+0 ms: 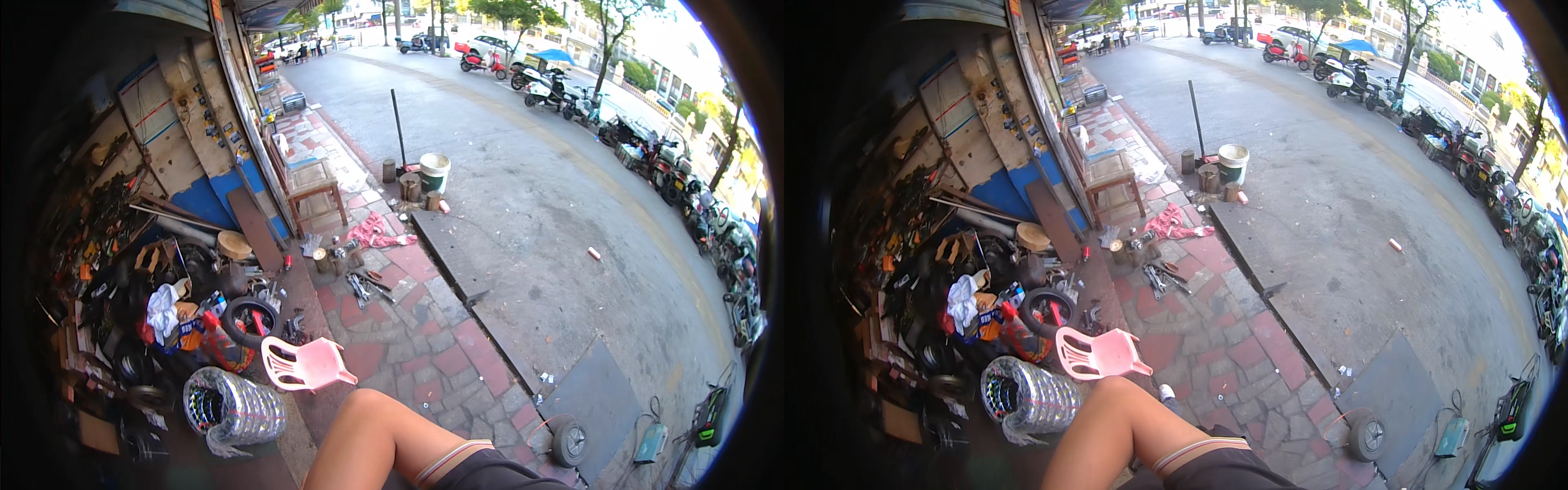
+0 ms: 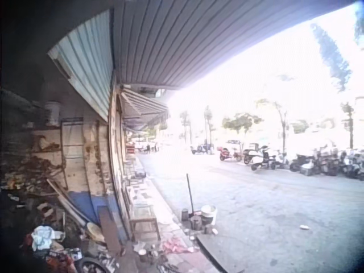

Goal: The person gathers various tools from the ground, including a cordless drill, wrenches, pliers, and a hammer, then walks into a cluttered workshop and places them on a workbench and tool rack. The person continues to collect additional tools from the floor and organizes them on the bench.

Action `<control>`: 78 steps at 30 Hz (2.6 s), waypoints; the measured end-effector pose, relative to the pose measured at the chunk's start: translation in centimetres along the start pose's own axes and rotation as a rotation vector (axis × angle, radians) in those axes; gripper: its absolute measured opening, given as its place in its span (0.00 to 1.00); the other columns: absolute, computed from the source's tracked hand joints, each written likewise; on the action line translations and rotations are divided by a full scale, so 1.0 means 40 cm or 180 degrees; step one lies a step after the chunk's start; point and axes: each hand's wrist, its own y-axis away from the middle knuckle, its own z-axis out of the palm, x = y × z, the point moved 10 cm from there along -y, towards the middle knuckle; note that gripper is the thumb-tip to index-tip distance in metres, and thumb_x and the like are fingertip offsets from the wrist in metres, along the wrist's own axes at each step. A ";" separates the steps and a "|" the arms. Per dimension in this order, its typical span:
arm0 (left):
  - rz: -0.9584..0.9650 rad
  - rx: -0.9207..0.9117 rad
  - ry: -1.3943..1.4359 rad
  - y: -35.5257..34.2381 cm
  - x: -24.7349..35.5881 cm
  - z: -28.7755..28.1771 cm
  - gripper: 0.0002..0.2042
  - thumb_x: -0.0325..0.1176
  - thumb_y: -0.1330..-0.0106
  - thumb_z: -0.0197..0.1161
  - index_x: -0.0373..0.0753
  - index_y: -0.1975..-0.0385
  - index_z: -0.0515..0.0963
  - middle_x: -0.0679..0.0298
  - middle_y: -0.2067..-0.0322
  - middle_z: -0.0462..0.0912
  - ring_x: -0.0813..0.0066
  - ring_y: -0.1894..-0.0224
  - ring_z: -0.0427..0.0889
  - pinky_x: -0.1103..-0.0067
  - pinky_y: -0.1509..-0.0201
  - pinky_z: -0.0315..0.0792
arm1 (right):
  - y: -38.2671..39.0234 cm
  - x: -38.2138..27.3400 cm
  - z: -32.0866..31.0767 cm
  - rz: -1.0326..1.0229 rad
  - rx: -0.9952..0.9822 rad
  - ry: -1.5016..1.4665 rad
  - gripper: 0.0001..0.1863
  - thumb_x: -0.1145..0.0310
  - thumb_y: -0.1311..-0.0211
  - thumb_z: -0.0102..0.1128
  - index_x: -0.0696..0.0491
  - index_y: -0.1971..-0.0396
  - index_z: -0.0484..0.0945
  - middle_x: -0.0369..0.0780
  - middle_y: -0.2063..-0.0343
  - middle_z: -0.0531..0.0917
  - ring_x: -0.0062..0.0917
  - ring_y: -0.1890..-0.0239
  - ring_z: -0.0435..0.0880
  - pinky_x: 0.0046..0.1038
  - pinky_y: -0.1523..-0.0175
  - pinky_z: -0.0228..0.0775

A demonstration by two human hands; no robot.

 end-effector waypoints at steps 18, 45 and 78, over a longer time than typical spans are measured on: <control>0.0872 -0.0043 -0.1506 -0.492 0.331 -0.363 0.13 0.32 0.38 0.59 0.30 0.58 0.76 0.53 0.72 0.83 0.66 0.73 0.83 0.72 0.69 0.76 | 0.221 0.307 -0.751 0.1061 0.1195 0.1812 0.12 0.60 0.47 0.62 0.50 0.66 0.81 0.41 0.66 0.82 0.40 0.62 0.80 0.39 0.61 0.71; -0.0250 0.0045 -0.1089 -0.988 0.884 -0.475 0.13 0.34 0.38 0.56 0.32 0.59 0.76 0.50 0.68 0.82 0.58 0.64 0.82 0.72 0.60 0.76 | 1.035 0.373 -1.462 0.2951 0.0366 -0.0919 0.21 0.58 0.50 0.69 0.56 0.58 0.81 0.41 0.65 0.85 0.27 0.62 0.82 0.27 0.57 0.73; 0.2191 -0.2895 -0.3469 -1.260 2.142 0.840 0.12 0.31 0.41 0.59 0.27 0.64 0.78 0.54 0.74 0.83 0.70 0.72 0.84 0.75 0.67 0.78 | 2.202 -0.032 -0.199 -0.1073 1.1841 -0.0395 0.17 0.65 0.36 0.56 0.64 0.56 0.74 0.46 0.63 0.83 0.31 0.64 0.84 0.32 0.63 0.76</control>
